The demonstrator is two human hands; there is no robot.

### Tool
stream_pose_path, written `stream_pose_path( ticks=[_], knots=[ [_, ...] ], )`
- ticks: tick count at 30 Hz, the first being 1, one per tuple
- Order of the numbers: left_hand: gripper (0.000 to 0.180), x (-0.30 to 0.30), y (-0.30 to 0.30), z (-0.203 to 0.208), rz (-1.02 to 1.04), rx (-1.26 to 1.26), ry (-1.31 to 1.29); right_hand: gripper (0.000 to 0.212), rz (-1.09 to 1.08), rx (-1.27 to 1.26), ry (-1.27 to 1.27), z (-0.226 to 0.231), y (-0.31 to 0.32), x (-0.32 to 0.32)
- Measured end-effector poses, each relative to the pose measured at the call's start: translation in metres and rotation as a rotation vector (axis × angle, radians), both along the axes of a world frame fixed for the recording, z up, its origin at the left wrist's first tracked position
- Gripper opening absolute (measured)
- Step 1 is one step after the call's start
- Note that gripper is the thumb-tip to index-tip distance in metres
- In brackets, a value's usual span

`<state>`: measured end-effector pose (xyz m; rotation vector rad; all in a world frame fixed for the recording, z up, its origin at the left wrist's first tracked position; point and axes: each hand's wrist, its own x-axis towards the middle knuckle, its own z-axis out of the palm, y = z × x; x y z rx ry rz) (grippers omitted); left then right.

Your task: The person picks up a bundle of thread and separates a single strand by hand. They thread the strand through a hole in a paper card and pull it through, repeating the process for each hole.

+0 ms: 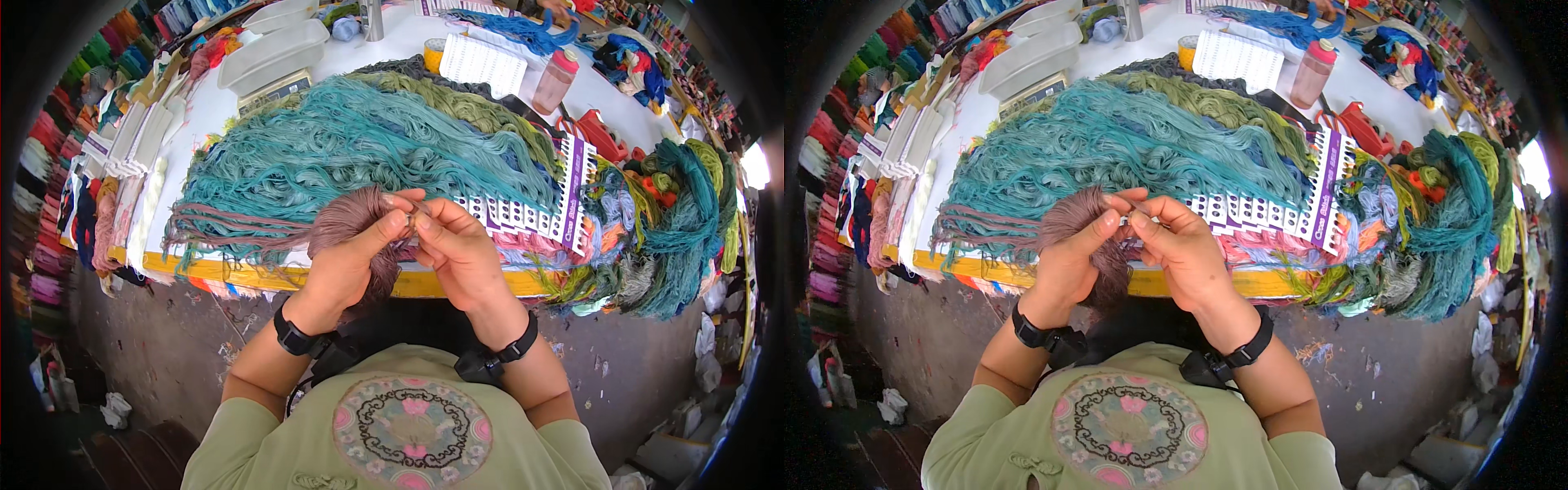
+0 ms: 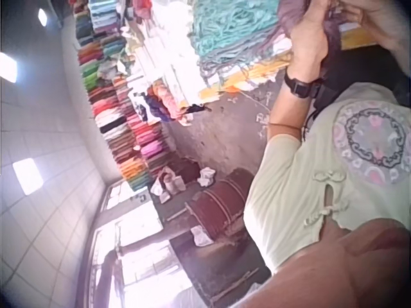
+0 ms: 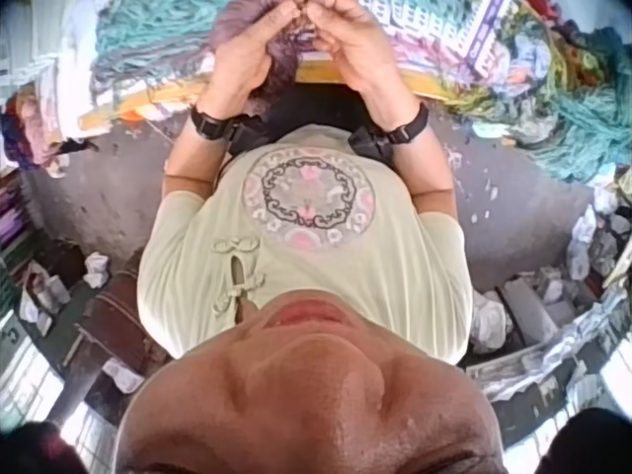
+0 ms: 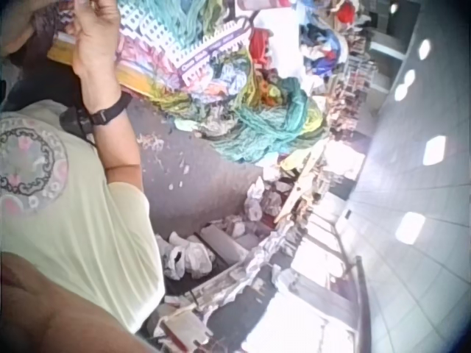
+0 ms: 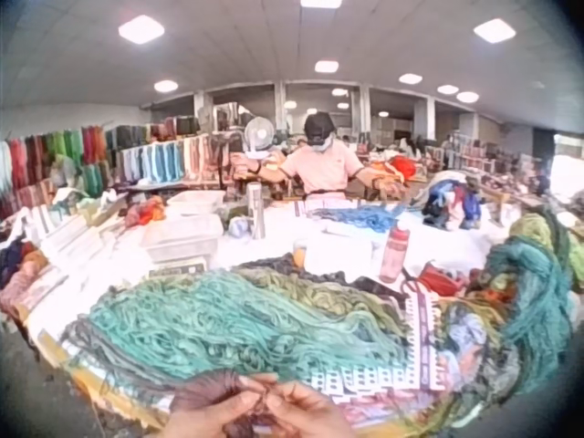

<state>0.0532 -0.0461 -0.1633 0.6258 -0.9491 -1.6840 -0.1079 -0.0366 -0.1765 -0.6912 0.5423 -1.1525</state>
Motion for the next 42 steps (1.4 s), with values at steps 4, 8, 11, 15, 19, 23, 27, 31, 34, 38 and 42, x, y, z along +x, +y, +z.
stream_pose_path(
  ticks=[4, 8, 11, 15, 19, 23, 27, 31, 34, 38, 42],
  knots=[
    [0.011, -0.001, -0.001, -0.001, -0.022, -0.080, -0.039, 0.010, -0.024, -0.052, 0.082, -0.002, -0.001, -0.001],
    [0.013, 0.001, 0.001, -0.002, -0.027, -0.091, -0.049, 0.011, 0.068, -0.010, -0.014, 0.002, -0.001, -0.008],
    [0.012, 0.008, -0.002, 0.009, -0.049, -0.069, -0.188, 0.013, 0.137, 0.080, -0.172, 0.004, -0.003, -0.015],
    [0.016, 0.014, -0.009, 0.011, 0.072, 0.105, 0.104, 0.014, 0.201, 0.010, 0.442, 0.012, 0.008, -0.015],
    [0.021, 0.097, -0.016, 0.000, -0.158, 0.245, -0.042, 0.014, -0.419, -0.212, 0.772, 0.009, 0.023, -0.073],
    [0.020, 0.218, -0.026, -0.021, 0.189, 0.372, 0.268, 0.016, -0.740, 0.025, 0.141, -0.018, 0.047, -0.210],
    [0.028, 0.397, -0.007, -0.059, 0.651, 0.277, 0.278, 0.007, -0.970, -0.080, 0.231, -0.024, 0.137, -0.444],
    [0.039, 0.277, 0.010, -0.012, 0.358, 0.075, 0.310, 0.015, -1.255, -0.022, 0.643, 0.004, 0.104, -0.371],
    [0.034, 0.185, -0.005, -0.018, 0.182, 0.170, 0.042, 0.025, -0.930, 0.012, 1.128, 0.009, 0.044, -0.215],
    [0.021, 0.104, -0.027, -0.027, 0.121, 0.198, -0.721, 0.011, -0.223, -0.513, 1.217, 0.000, -0.008, -0.043],
    [0.018, 0.078, -0.038, -0.048, -0.084, 0.182, -0.927, 0.010, -0.033, -0.705, 1.294, -0.027, -0.049, 0.037]
  ],
)
